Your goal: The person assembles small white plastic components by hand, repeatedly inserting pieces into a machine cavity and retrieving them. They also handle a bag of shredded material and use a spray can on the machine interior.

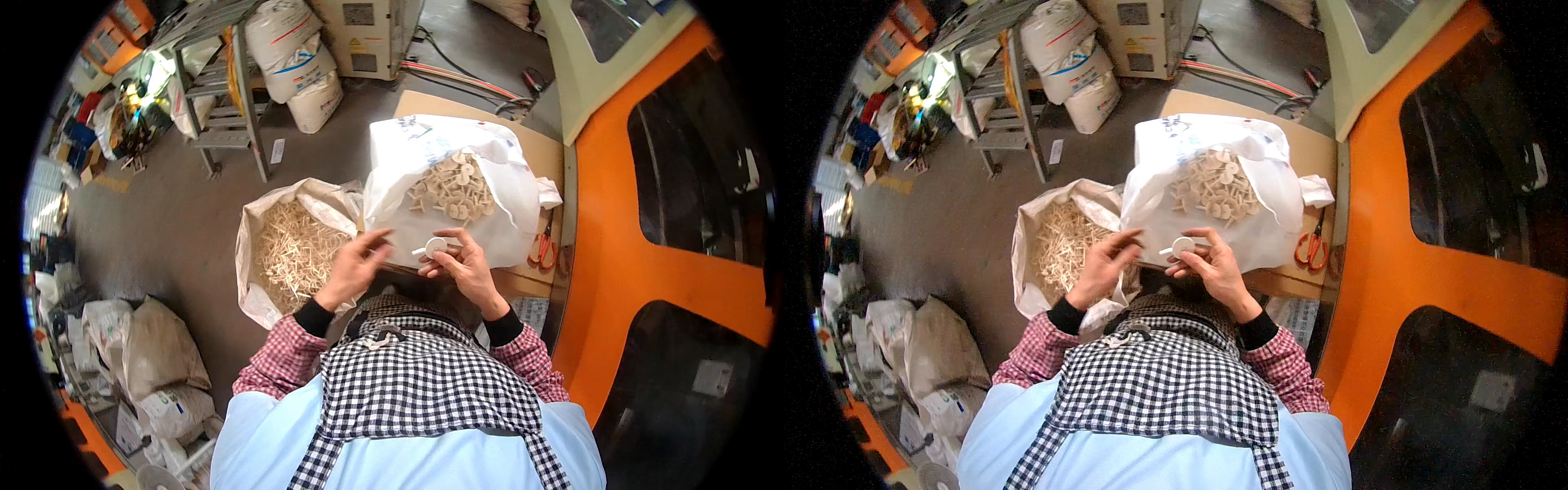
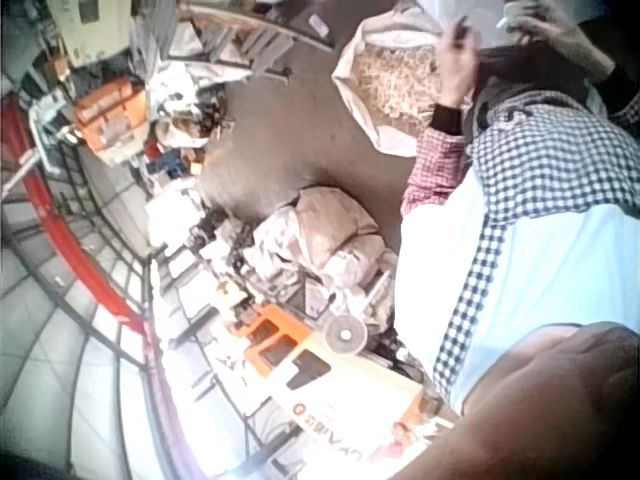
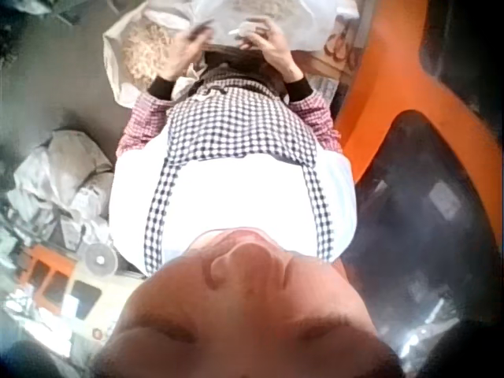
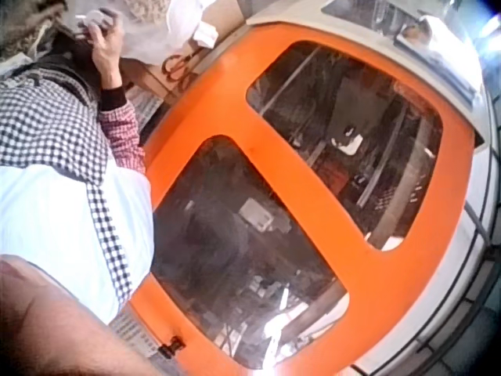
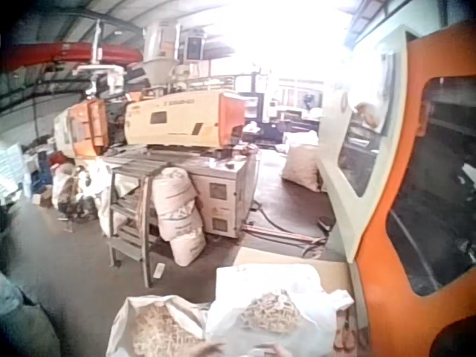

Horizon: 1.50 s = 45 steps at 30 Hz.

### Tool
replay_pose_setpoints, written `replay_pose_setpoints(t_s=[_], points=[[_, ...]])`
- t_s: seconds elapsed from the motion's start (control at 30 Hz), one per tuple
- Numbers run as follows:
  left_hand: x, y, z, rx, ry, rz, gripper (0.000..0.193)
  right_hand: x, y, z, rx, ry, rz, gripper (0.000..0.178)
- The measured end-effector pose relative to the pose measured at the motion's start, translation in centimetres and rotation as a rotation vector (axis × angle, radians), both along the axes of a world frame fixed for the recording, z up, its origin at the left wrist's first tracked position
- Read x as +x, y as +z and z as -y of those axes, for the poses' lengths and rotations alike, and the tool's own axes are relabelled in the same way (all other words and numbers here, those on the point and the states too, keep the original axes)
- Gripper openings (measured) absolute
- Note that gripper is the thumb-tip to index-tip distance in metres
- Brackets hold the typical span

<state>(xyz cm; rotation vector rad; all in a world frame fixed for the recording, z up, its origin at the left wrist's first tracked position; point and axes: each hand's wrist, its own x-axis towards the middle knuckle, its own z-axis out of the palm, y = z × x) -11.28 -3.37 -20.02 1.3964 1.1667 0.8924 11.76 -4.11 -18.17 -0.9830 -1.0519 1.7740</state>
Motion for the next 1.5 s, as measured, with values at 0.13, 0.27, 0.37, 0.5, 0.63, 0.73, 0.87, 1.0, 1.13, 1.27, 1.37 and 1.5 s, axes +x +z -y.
replay_pose_setpoints(t_s=[0.13, 0.27, 0.37, 0.5, 0.63, 0.73, 0.87, 1.0, 1.13, 1.27, 1.37, 1.5], points=[[5.6, 1.2, -0.2, 0.035, -0.205, 0.25, 0.025, 0.8, 0.0, 0.9, 0.002, -0.037, -0.037, 0.03], [7.6, 1.9, -0.3, -0.182, -0.174, 0.249, 0.022, 1.2, -0.5, 2.6, 0.422, -0.279, 0.558, 0.038], [8.9, 2.0, -0.1, -0.167, -0.178, 0.152, 0.018, 1.9, -0.6, 3.6, 0.794, -0.377, 0.889, 0.047], [10.6, 1.9, 0.0, -0.084, -0.247, 0.108, 0.015, 2.9, -1.9, 4.7, 0.719, -0.429, 0.898, 0.034], [12.5, 1.3, -0.2, 0.689, -0.36, -0.205, 0.032, 4.0, -3.9, 5.5, 0.699, -0.495, 0.839, 0.023], [13.4, 1.2, 0.1, 0.831, -0.426, -0.31, 0.041, 4.8, -5.9, 6.0, 0.831, -0.542, 0.958, 0.025], [14.6, -0.6, -0.2, 0.898, -0.579, -0.356, 0.043, 5.3, -5.8, 6.3, 0.711, -0.65, 0.798, 0.016], [15.7, -0.4, -0.6, 0.964, -0.649, -0.324, 0.035, 7.2, -5.6, 6.5, 0.755, -0.688, 0.951, 0.011], [16.6, 0.3, -1.1, 0.627, -0.632, -0.131, 0.022, 11.2, -6.2, 7.2, 0.546, -0.555, 0.891, 0.024], [17.3, -2.4, -1.5, -0.086, -0.41, 0.209, 0.016, 13.5, -9.6, 7.5, 0.314, -0.415, 0.987, 0.029], [15.3, -3.5, -2.6, -0.353, -0.323, 0.295, 0.019, 14.8, -10.2, 7.5, 0.204, -0.645, 0.882, 0.031], [12.6, -4.0, -1.9, -0.59, -0.22, 0.319, 0.023, 18.3, -18.2, 7.3, 0.318, -0.905, 0.833, 0.033]])
